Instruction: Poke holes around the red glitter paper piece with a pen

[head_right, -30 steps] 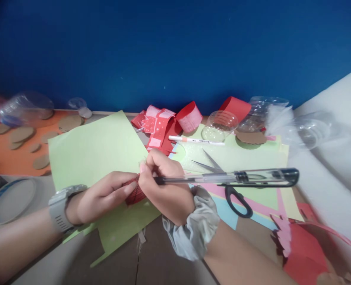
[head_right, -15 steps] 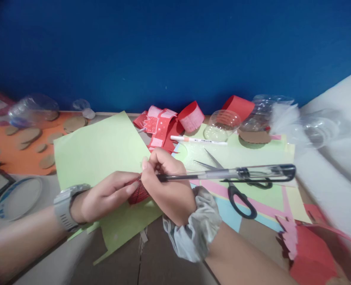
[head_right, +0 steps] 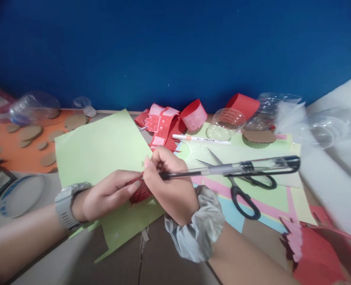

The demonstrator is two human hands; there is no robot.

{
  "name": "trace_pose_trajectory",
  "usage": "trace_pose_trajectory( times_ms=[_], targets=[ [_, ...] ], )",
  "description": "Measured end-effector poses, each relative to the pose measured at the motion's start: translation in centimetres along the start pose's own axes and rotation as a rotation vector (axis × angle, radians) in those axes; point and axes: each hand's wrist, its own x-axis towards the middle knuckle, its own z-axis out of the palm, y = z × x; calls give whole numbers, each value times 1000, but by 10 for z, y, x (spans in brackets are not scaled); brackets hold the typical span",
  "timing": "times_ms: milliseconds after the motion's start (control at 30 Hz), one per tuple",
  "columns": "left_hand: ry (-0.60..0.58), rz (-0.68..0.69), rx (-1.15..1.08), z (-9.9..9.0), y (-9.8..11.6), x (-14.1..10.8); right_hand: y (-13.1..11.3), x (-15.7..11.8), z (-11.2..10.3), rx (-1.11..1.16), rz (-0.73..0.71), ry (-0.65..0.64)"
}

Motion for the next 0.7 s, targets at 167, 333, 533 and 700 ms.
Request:
trace_pose_trajectory(
  times_ms=[167,333,533,700],
  targets=[
    [-10,11,-10,-1,0,-1,0,1,0,12,6,4],
    [-15,23,-30,-1,0,-1,0,2,-1,2,-8,-10],
    [-21,16,-34,-1,0,0,0,0,-1,-2,-15,21],
    [-31,48,-50,-1,-1,-1,-1,-1,0,5,6,19]
  ],
)
